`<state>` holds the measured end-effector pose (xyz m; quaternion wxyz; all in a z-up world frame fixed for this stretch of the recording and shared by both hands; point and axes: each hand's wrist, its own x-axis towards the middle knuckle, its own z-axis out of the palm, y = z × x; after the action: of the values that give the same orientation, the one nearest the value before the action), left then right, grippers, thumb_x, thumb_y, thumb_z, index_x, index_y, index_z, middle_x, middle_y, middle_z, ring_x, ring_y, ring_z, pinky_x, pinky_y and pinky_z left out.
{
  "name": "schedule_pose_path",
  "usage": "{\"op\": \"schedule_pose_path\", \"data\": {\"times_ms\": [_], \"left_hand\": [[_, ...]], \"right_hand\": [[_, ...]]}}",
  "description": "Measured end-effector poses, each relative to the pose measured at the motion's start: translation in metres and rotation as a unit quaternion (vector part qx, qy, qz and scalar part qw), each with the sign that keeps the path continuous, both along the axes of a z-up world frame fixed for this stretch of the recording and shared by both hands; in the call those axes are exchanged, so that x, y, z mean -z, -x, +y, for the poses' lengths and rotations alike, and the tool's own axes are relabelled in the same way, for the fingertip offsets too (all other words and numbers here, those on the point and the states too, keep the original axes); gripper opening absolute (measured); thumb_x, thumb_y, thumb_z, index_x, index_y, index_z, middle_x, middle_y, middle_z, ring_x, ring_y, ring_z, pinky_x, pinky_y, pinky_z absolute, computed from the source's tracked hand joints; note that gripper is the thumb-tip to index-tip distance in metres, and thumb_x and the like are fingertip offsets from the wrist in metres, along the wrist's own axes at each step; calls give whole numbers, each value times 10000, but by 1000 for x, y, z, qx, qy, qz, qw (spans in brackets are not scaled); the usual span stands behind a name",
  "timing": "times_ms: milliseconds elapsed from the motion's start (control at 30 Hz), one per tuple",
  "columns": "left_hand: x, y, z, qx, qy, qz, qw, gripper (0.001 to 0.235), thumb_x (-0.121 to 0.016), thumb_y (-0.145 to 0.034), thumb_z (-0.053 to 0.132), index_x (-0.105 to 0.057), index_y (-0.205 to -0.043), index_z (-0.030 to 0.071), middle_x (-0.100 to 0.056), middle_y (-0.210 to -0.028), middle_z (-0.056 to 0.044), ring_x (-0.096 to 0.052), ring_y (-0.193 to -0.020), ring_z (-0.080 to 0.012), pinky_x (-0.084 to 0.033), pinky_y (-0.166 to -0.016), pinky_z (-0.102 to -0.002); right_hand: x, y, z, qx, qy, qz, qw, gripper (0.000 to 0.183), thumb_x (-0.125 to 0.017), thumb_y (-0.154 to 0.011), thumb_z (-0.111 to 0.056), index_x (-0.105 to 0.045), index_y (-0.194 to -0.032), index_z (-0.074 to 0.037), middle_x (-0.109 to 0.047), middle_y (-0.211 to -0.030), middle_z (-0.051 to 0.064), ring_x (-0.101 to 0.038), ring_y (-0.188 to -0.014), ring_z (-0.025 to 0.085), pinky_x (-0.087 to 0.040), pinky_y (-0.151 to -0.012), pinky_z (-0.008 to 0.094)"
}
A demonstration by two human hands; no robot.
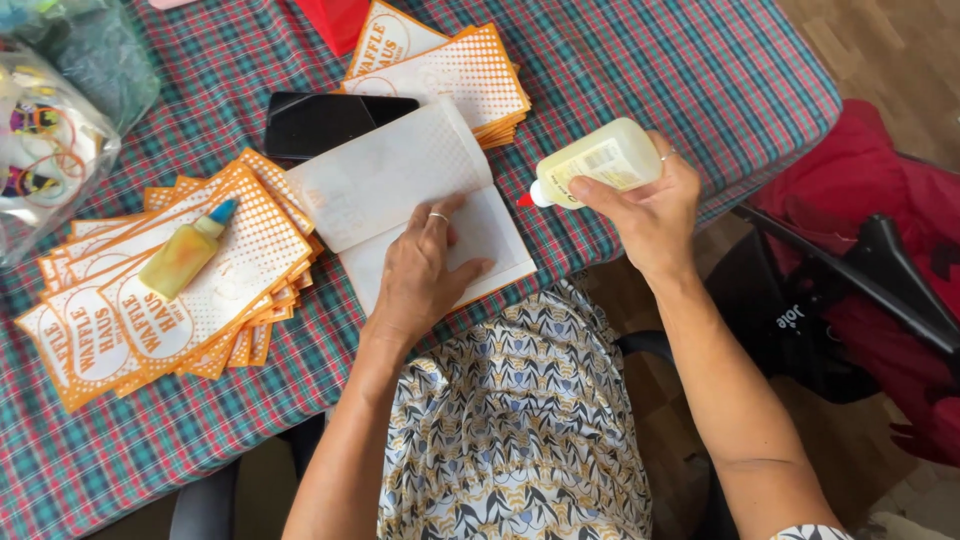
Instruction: Applying glue to the edges of paper menus and folding them.
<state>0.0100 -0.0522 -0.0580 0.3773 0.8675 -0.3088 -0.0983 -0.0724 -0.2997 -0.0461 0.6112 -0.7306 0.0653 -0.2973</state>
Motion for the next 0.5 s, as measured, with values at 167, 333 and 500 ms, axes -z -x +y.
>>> {"op": "schedule_pose_path", "data": {"times_ms": [167,333,500], "left_hand": [[1,2,-1,-4,-10,-6,1000,798,-929,-746,197,-550,-1422,5,-628,-957,-139,-747,-867,-336,-627,-786,-434],[-1,2,0,1,-10,-19,1000,828,-946,-717,220,-553,-1408,-8,-622,-959,-135,-743,-857,-354,-621,-783,-458],[8,3,-1,-3,-15,-29,999,906,-965,-681,266,-530,-1437,23,-608,-959,-101,-740,-842,-330,-622,-774,-447]], "right_hand": [[-3,-6,12,16,52,5,998,439,-923,-817,-7,-650,-1159,23,-724,-1085,236,-701,-1096,344,-611,-915,460],[1,-16,27,15,50,-1,999,447,-951,-783,0,-650,-1109,54,-724,-1021,252,-706,-1055,330,-608,-870,440],[21,-10,5,12,123,49,991,497,-984,-748,-29,-673,-1129,43,-724,-1026,263,-721,-1026,381,-610,-835,470]]}}
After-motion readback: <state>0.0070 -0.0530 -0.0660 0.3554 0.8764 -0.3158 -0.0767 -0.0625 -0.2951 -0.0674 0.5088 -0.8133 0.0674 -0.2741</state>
